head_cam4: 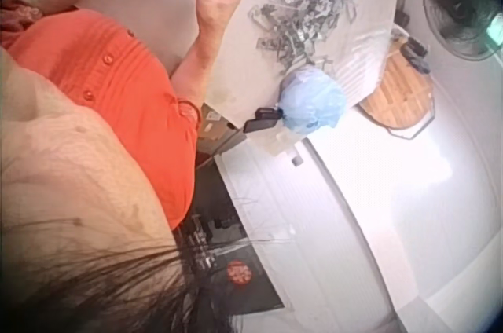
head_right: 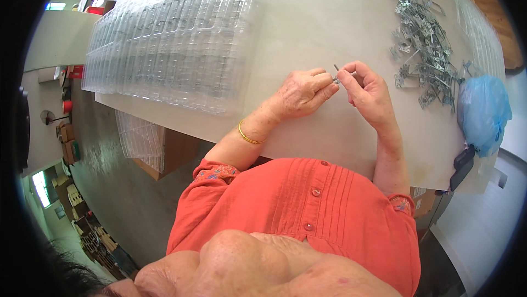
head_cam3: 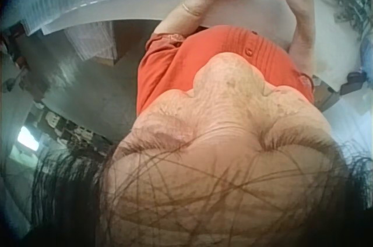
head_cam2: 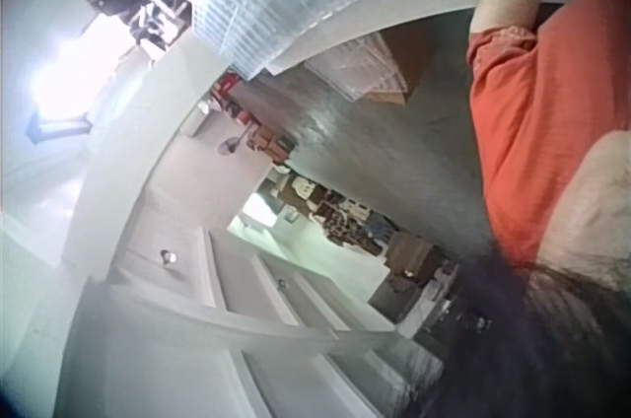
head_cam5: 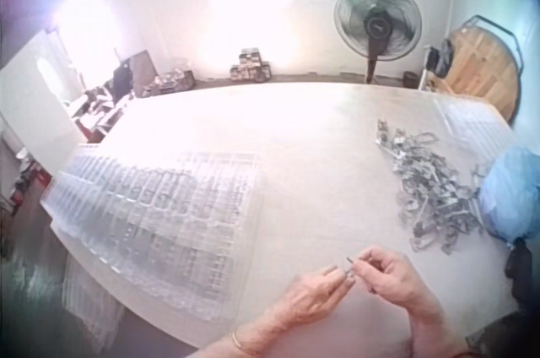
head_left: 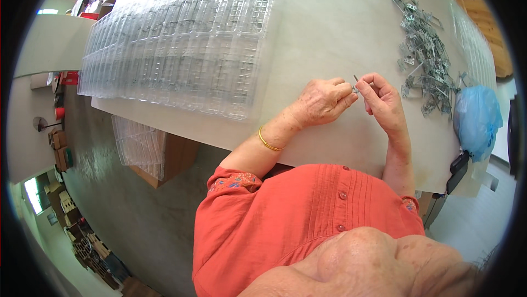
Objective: The person assembles metal brackets by hand, places the assembled brackets into compartments of a plastic tray, and arranges metal pieces on the table.
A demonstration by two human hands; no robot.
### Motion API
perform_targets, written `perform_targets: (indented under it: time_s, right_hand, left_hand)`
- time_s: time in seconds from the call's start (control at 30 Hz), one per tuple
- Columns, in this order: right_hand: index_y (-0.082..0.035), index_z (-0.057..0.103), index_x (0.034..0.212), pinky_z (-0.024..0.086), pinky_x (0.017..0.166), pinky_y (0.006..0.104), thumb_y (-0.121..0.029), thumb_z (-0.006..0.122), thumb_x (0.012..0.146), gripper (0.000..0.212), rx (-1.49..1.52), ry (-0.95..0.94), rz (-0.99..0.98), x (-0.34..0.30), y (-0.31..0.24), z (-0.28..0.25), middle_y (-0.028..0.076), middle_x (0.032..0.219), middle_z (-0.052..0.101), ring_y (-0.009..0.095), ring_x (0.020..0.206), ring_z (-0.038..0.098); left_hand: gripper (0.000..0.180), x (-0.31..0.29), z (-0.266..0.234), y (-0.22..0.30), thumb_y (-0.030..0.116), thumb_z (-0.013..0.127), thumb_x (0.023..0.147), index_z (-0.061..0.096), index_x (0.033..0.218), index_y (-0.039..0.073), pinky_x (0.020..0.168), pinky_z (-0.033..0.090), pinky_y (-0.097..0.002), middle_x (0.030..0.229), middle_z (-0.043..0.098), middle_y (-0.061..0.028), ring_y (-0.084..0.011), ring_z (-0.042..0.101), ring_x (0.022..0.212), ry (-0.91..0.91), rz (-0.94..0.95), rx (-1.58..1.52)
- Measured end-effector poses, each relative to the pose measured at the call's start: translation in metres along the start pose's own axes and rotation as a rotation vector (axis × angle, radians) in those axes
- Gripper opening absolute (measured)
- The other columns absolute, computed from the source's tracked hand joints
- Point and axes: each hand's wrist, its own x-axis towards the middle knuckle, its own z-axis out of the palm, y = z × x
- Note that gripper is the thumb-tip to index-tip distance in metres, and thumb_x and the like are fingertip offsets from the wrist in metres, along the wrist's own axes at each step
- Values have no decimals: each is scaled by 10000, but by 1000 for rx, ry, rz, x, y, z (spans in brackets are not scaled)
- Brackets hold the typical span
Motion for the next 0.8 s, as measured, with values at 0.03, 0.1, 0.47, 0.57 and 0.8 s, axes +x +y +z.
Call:
perform_targets:
  time_s: [0.03,0.1,0.47,0.57,0.8]
  right_hand:
    - [-59,665,981,363,540,208,-228,639,1006,173,-88,38,-19,0,-1,0,-73,647,512,10,596,432]
    - [-56,670,960,352,540,216,-218,642,1002,170,-178,102,-22,0,2,0,-77,647,499,9,598,410]
    - [-62,661,987,432,590,205,-200,646,1002,139,97,144,-38,-3,-8,1,-46,723,584,34,640,518]
    - [-64,656,982,424,588,198,-196,640,1008,135,53,123,-124,-1,-1,6,-58,724,569,23,652,510]
    - [-55,655,963,392,569,210,-170,643,1002,122,22,121,-170,2,11,8,-78,713,540,16,636,461]
  left_hand:
    - [292,0,1,0,182,638,971,535,749,24,522,417,-403,691,527,-110,-286,523,580,10,0,-2]
    - [288,1,5,1,178,639,970,536,751,22,525,418,-403,692,529,-116,-291,526,585,1,11,-24]
    - [397,4,-16,-2,308,473,1084,533,780,60,557,363,-246,812,617,-47,-92,458,605,54,-456,-845]
    - [386,1,-14,-7,312,476,1083,531,797,58,560,366,-246,805,614,-68,-100,455,591,68,-436,-846]
    - [393,0,-11,-9,326,500,1079,542,792,62,562,349,-247,786,596,-38,-89,431,590,52,-402,-656]
